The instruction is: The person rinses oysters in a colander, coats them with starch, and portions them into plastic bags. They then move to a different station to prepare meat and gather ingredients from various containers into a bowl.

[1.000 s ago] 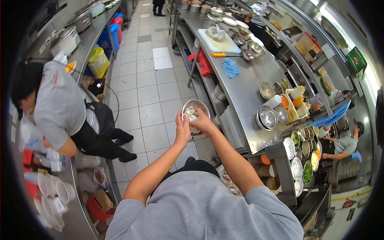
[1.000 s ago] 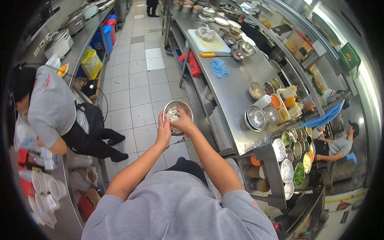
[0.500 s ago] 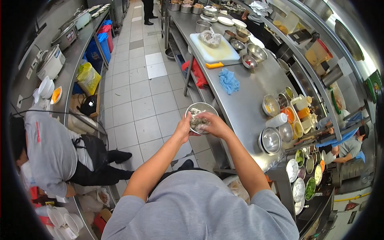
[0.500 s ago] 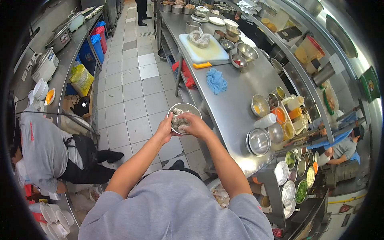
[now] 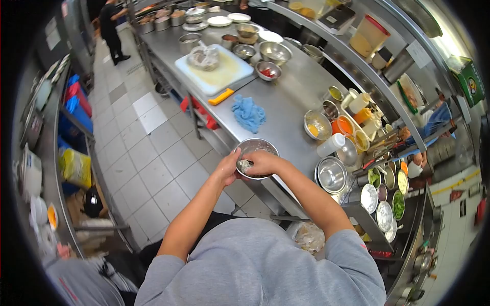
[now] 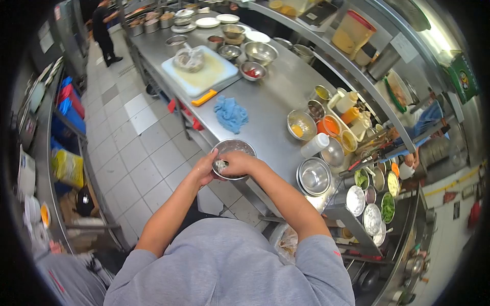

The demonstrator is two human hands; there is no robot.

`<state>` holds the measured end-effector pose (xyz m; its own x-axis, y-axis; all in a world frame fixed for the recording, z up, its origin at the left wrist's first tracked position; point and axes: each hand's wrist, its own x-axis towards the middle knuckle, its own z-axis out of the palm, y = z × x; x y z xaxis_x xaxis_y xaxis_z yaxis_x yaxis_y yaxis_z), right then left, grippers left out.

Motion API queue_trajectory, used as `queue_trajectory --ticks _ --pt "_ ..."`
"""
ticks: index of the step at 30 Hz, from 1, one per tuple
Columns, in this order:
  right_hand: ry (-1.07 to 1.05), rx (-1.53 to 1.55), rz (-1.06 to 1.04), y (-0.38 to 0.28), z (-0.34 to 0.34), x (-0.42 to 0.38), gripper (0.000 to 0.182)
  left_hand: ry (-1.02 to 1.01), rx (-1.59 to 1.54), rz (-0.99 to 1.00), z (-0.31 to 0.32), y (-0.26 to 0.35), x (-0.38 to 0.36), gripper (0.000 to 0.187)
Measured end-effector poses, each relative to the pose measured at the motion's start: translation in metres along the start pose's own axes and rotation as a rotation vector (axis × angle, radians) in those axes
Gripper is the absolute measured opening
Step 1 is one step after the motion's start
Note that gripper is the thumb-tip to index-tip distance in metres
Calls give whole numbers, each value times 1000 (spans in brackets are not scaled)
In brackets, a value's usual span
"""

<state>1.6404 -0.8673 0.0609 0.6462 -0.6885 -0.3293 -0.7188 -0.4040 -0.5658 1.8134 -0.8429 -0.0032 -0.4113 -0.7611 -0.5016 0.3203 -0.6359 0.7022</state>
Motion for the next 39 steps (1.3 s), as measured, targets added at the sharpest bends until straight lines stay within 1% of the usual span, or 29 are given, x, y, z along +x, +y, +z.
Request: queue_trajectory --ticks 1,2,3,5,6,7,9,10,11,13,15,17,18,19,20,21,22,24,25,27,28,29,31,32,33,35,36,37,39 --pt "-60 -89 26 6 -11 2 46 -28 13 -7 -1 7 10 52" --pt "2 -194 18 12 -16 3 50 -81 -2 -17 -2 15 20 49" --pt "18 -200 37 19 -17 6 50 -132 -18 -25 -4 24 30 45" --pt "181 -125 97 29 -15 18 56 -151 27 -37 -6 44 48 47" --pt "183 -51 215 21 -20 23 64 -134 50 4 -9 47 62 47" --pt "203 -49 226 22 -16 32 64 -115 72 43 -13 50 73 47" --pt "377 76 368 33 -5 50 71 -105 71 38 -15 55 83 48" --pt "354 159 433 35 -5 60 73 -122 58 69 -23 48 95 49" --pt "364 161 442 37 -2 69 73 -141 45 98 -30 41 107 50" --pt "378 341 577 35 2 81 72 -132 105 117 -26 58 101 50" --pt "441 368 654 39 10 96 67 -134 175 122 -28 68 99 51" --pt "609 1123 707 29 3 95 55 -144 223 69 -27 69 108 53" --pt "678 1377 639 33 6 96 50 -203 286 14 -22 85 99 55" --pt "737 1374 650 40 11 98 50 -249 300 18 -26 81 112 57" --pt "773 1493 531 50 17 100 43 -295 313 21 -30 76 125 59" --pt "805 1602 401 56 16 97 37 -314 304 -67 -19 94 112 60" --pt "862 1588 405 53 7 90 37 -366 310 -107 -17 97 119 59" --pt "919 1139 543 40 -14 82 36 -406 340 -156 -17 99 130 57" --pt "959 1138 543 41 -20 78 36 -435 364 -156 -19 100 134 57" --pt "1035 312 444 42 -26 64 35 -442 302 -227 -23 99 142 56" --pt "954 237 431 39 -29 61 37 -459 278 -214 -23 102 141 54" --pt "970 226 450 35 -29 55 37 -484 286 -218 -21 102 143 54" --pt "536 117 313 19 -30 52 39 -427 214 -273 -23 104 150 53" --pt "458 176 289 17 -34 47 40 -426 212 -270 -24 102 154 51" --pt "459 177 289 17 -39 45 40 -426 213 -270 -23 103 155 51" --pt "587 332 506 20 -50 41 36 -444 222 -286 -20 103 157 51" --pt "646 192 557 10 -62 35 34 -439 218 -284 -17 104 154 51" --pt "642 192 551 15 -60 38 34 -434 231 -272 -13 105 151 51" --pt "629 64 793 30 -53 46 37 -427 245 -255 -7 106 147 50"
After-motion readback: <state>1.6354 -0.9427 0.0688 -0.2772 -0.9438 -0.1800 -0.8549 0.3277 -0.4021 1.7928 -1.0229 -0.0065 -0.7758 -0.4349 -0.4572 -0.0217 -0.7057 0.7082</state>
